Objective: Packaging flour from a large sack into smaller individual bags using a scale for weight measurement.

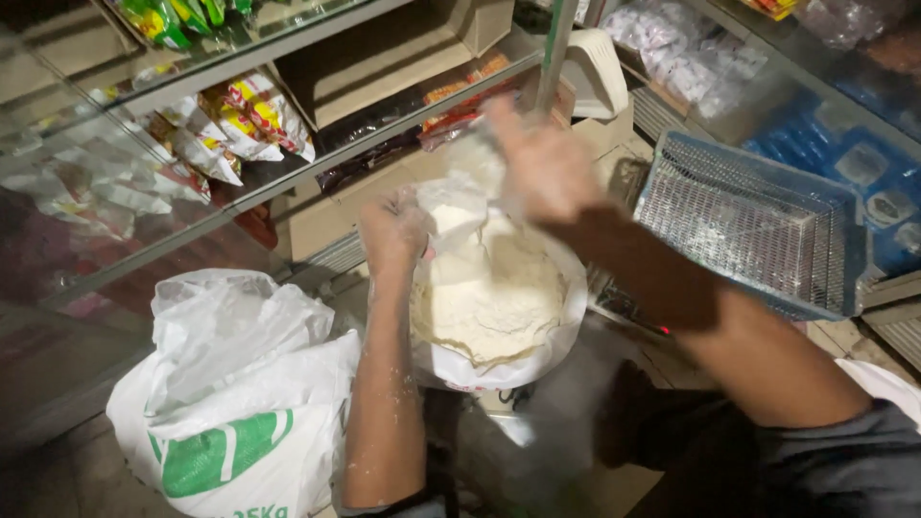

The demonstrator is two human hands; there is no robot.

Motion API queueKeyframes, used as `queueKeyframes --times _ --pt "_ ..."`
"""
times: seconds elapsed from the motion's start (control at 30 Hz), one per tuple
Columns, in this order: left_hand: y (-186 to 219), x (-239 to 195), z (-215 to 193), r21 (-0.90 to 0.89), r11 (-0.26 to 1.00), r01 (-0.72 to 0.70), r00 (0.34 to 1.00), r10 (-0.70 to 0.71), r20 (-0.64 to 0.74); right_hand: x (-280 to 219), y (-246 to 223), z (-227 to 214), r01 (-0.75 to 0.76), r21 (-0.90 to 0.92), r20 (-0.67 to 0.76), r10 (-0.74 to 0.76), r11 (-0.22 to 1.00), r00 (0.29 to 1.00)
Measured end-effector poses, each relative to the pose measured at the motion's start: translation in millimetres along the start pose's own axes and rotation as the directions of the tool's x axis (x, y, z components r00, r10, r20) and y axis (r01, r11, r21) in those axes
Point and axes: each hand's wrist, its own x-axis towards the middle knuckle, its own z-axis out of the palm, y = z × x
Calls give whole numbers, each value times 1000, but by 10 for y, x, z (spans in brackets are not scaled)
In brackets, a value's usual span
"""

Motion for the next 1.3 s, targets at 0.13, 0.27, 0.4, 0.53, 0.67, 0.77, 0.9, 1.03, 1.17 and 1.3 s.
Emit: queueKeyframes --times 0.13,0.27,0.4,0.53,0.67,0.77,0.9,1.03,1.17,1.3 --pt "56 -27 40 -10 999 44 998 -44 -38 1 408 220 -215 96 -16 217 972 976" --pt "38 -22 123 -71 997 -34 996 27 -87 -74 1000 1581 -144 -644 -676 -470 752 568" --pt "-52 138 140 -195 981 -21 990 -7 -142 -212 916 1848 -5 -191 -144 -23 982 989" --pt "-143 256 179 -226 974 -27 987 -10 -163 -309 691 1676 -46 -145 220 78 988 972" --pt "-79 164 133 -234 969 -73 984 32 -172 -488 673 1699 0 3 309 0 1000 951" --pt "-166 210 160 -233 964 -126 978 83 -189 -433 873 1526 -103 105 297 67 989 952" --pt "-102 158 150 -171 971 -167 969 129 -211 -378 1001 1296 -255 250 283 182 934 942" --pt "5 47 99 -200 972 -122 981 87 -175 -533 747 1446 -212 360 307 100 909 947" --pt "15 44 90 -207 974 -96 986 64 -157 -571 545 1539 -190 415 332 46 890 942" --pt "-12 64 83 -217 975 -57 991 29 -131 -577 371 1448 -289 457 428 77 841 900"
